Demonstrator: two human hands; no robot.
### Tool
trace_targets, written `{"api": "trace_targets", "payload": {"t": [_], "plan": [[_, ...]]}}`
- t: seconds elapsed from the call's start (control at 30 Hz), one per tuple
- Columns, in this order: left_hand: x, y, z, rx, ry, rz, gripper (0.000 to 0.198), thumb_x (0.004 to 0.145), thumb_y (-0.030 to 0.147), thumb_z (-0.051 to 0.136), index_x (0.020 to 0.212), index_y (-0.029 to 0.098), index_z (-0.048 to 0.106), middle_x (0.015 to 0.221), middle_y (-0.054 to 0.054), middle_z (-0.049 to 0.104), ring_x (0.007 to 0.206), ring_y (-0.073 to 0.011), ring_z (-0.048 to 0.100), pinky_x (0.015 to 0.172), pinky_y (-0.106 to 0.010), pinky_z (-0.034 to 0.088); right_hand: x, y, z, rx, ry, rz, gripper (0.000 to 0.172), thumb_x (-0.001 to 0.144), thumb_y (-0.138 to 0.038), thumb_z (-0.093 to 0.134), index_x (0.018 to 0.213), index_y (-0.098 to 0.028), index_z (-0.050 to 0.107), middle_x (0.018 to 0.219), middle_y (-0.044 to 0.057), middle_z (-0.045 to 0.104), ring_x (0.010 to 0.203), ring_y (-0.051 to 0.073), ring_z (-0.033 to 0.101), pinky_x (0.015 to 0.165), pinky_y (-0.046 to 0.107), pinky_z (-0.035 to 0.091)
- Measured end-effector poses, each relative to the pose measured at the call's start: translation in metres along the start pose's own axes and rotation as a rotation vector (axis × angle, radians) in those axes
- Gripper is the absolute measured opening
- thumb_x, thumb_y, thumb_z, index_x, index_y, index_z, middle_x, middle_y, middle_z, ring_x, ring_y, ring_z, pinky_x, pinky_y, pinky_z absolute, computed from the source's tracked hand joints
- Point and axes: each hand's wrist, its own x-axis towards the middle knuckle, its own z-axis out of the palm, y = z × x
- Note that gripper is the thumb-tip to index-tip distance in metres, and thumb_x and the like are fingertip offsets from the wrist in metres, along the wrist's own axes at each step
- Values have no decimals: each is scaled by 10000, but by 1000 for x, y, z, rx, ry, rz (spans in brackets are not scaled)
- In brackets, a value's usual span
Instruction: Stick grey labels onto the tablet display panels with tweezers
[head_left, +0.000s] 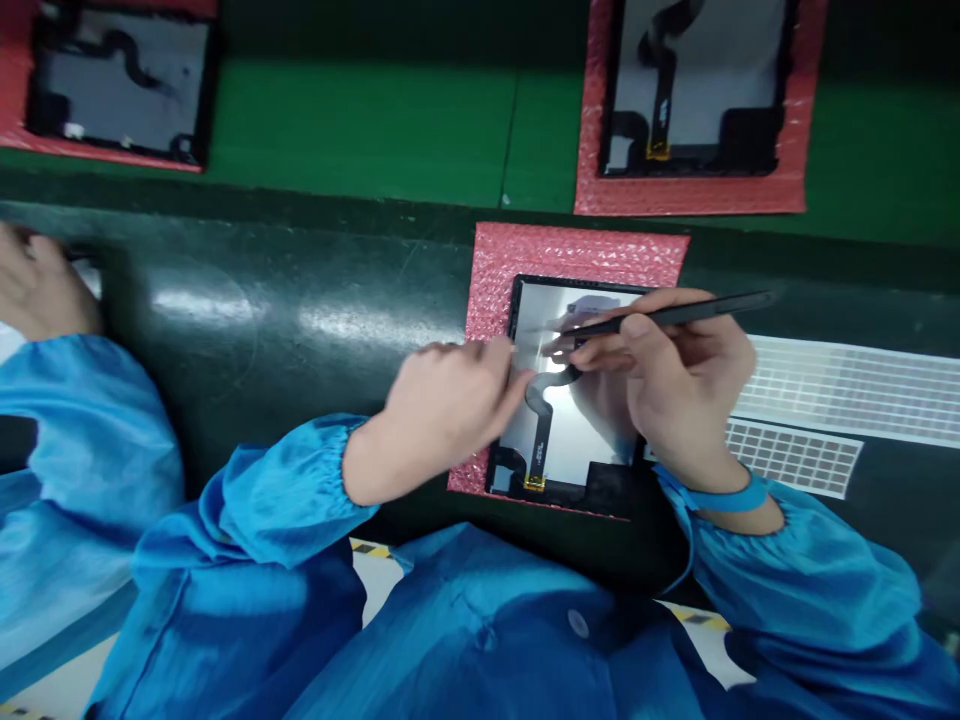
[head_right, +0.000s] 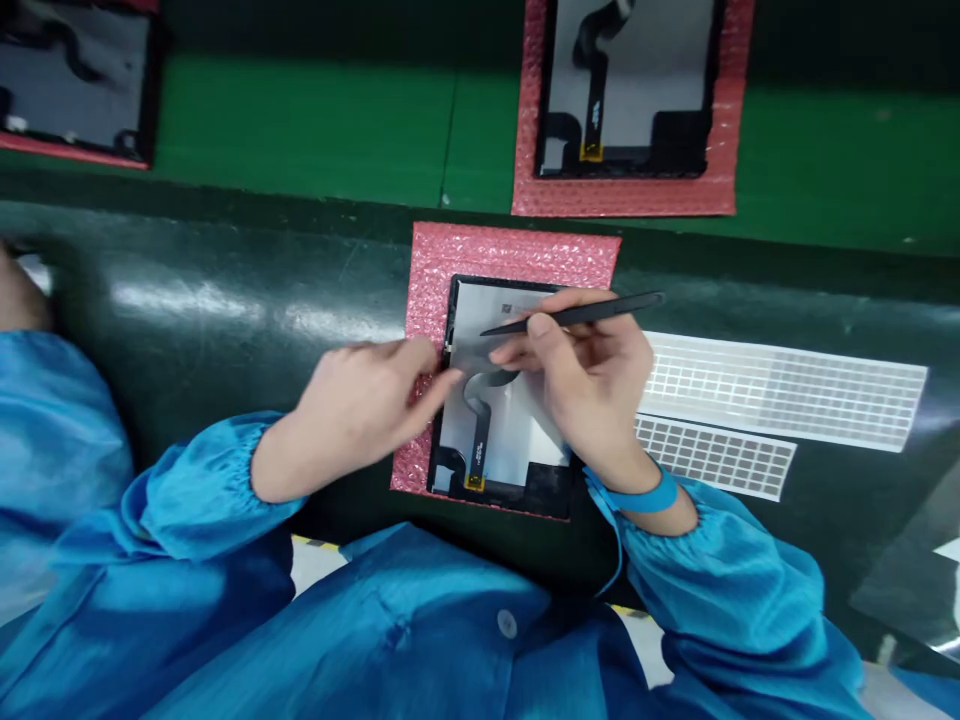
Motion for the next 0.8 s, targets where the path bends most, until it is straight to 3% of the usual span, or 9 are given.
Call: {"api": "trace_targets", "payload": {"t": [0.03,0.1,0.23,0.43,0.57,0.67,0.8], "plan": [[-4,-6,2,5,-9,-124,393,1065,468,443,1008,132,639,733,-91,677,611,-261,663,589,-335,434,-1,-6,-6,-3,22,-25,115,899,-268,786,979,-243,707,805,-19,775,606,193,773,549,311,671],[-11,-15,7,-94,-41,-236,321,1040,436,498,1002,138,611,724,-73,642,584,-233,613,553,-305,357,-6,-18,-19,-41,58,-41,110,879,-243,793,972,-252,736,818,-4,780,622,221,781,541,337,673],[-17,-16,16,-374,-14,-210,138,1016,264,462,908,193,508,800,-24,577,630,-162,533,597,-297,351,-16,-27,-57,-144,169,-61,79,856,-254,804,917,-281,762,809,15,767,629,243,773,616,386,678],[-13,5,30,-746,178,-130,128,1063,327,380,984,252,312,834,31,464,707,-122,504,677,-260,469,-17,2,-111,-276,310,5,163,790,-307,855,884,-257,732,708,41,759,631,276,782,679,385,645],[-4,4,42,-904,288,-155,259,1009,313,488,1072,271,240,826,61,478,645,-101,510,612,-227,479,-14,13,-124,-309,284,-6,210,821,-376,833,919,-239,709,732,22,758,625,255,778,696,397,664],[14,-24,37,-923,393,-220,302,995,330,495,1155,268,248,873,29,554,638,-114,551,603,-254,488,-15,13,-126,-334,243,-10,243,843,-423,823,955,-242,706,735,17,761,643,259,784,711,420,678],[65,-93,7,-874,568,-321,618,980,386,541,1447,214,173,1148,-100,646,891,-164,675,782,-319,541,-15,15,-127,-344,205,21,271,855,-438,814,987,-230,702,730,33,764,702,269,800,722,403,677]]}}
